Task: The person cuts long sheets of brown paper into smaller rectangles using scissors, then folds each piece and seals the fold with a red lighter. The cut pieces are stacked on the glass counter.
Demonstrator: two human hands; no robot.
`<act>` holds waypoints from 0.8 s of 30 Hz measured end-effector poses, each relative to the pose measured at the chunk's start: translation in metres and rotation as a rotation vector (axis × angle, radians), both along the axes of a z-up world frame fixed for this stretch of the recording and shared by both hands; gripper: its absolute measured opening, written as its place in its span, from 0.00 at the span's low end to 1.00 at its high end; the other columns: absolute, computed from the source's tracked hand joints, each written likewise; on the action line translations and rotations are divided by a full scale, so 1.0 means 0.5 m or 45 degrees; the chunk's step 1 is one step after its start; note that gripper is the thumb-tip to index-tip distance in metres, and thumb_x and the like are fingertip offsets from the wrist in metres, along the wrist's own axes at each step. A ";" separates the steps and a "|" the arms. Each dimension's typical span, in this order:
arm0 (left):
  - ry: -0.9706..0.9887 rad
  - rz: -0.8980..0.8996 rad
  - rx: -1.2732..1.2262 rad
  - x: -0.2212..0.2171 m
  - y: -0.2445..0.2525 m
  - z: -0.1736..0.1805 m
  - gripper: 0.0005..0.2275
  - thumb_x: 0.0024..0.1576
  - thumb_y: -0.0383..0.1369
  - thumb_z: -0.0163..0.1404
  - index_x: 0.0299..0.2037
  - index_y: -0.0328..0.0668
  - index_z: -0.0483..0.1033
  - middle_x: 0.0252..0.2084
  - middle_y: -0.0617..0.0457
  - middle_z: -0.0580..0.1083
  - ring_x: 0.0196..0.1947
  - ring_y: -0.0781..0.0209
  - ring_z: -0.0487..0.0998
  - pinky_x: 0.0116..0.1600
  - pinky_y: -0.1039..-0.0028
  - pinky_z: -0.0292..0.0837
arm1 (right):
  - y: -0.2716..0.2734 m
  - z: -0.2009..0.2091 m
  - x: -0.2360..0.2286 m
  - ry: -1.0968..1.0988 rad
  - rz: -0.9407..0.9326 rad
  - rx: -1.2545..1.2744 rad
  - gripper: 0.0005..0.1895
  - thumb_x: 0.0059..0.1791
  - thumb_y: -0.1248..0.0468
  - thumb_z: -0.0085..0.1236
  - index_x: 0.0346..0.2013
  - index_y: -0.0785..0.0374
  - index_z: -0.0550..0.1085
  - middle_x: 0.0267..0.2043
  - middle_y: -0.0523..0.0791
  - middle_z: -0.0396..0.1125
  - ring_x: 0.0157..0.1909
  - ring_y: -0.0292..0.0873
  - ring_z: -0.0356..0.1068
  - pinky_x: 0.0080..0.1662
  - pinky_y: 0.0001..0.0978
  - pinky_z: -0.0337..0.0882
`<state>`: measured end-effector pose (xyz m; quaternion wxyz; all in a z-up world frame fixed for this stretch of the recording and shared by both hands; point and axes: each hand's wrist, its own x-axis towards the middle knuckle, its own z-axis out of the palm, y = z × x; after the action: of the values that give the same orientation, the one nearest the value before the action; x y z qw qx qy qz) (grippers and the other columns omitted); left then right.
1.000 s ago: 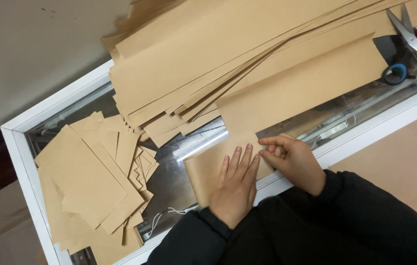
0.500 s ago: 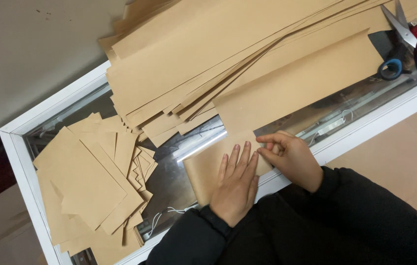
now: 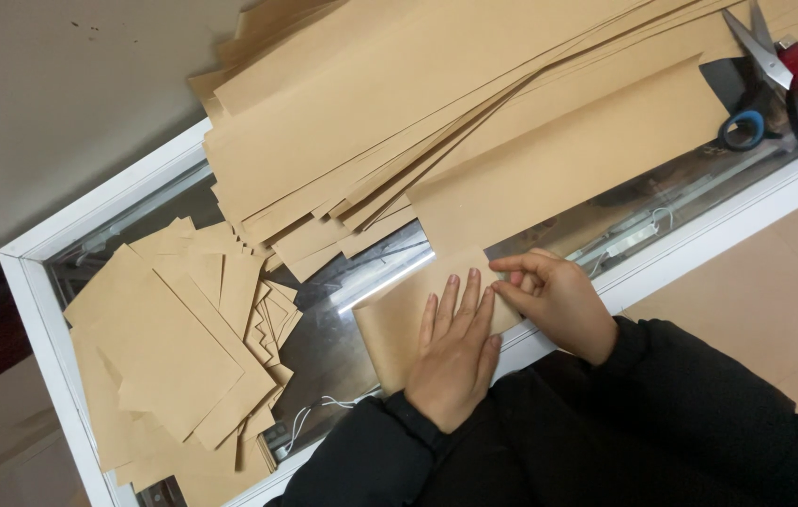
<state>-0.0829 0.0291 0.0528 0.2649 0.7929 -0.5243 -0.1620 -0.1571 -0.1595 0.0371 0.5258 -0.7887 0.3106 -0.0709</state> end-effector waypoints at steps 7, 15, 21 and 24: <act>0.141 -0.018 -0.010 0.009 0.002 0.010 0.26 0.69 0.37 0.34 0.77 0.36 0.52 0.82 0.42 0.46 0.82 0.40 0.43 0.79 0.50 0.32 | 0.008 0.011 -0.004 0.003 0.053 -0.256 0.14 0.49 0.60 0.67 0.49 0.51 0.84 0.33 0.37 0.67 0.31 0.32 0.68 0.44 0.25 0.70; -0.077 0.198 0.109 0.056 0.067 0.018 0.26 0.68 0.38 0.36 0.77 0.42 0.54 0.81 0.48 0.51 0.81 0.48 0.46 0.78 0.52 0.39 | 0.014 0.035 0.005 0.041 0.098 -0.283 0.17 0.49 0.64 0.64 0.54 0.51 0.81 0.33 0.37 0.65 0.29 0.35 0.65 0.43 0.28 0.68; -0.392 0.230 0.291 0.095 0.154 -0.002 0.27 0.71 0.46 0.28 0.80 0.48 0.46 0.82 0.50 0.45 0.82 0.53 0.40 0.79 0.52 0.28 | 0.013 0.028 0.004 0.080 0.124 -0.322 0.20 0.50 0.63 0.64 0.57 0.47 0.81 0.35 0.38 0.65 0.29 0.36 0.67 0.44 0.28 0.67; -0.417 0.265 0.241 0.102 0.183 -0.004 0.27 0.70 0.43 0.31 0.79 0.45 0.48 0.83 0.50 0.47 0.82 0.54 0.44 0.80 0.51 0.30 | 0.010 0.029 0.005 0.063 0.130 -0.288 0.21 0.50 0.64 0.64 0.58 0.48 0.81 0.34 0.38 0.65 0.29 0.36 0.67 0.45 0.27 0.67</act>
<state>-0.0319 0.1207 0.0510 0.1159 0.8798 -0.4582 -0.0514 -0.1545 -0.1545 0.0517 0.4284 -0.8593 0.2731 -0.0591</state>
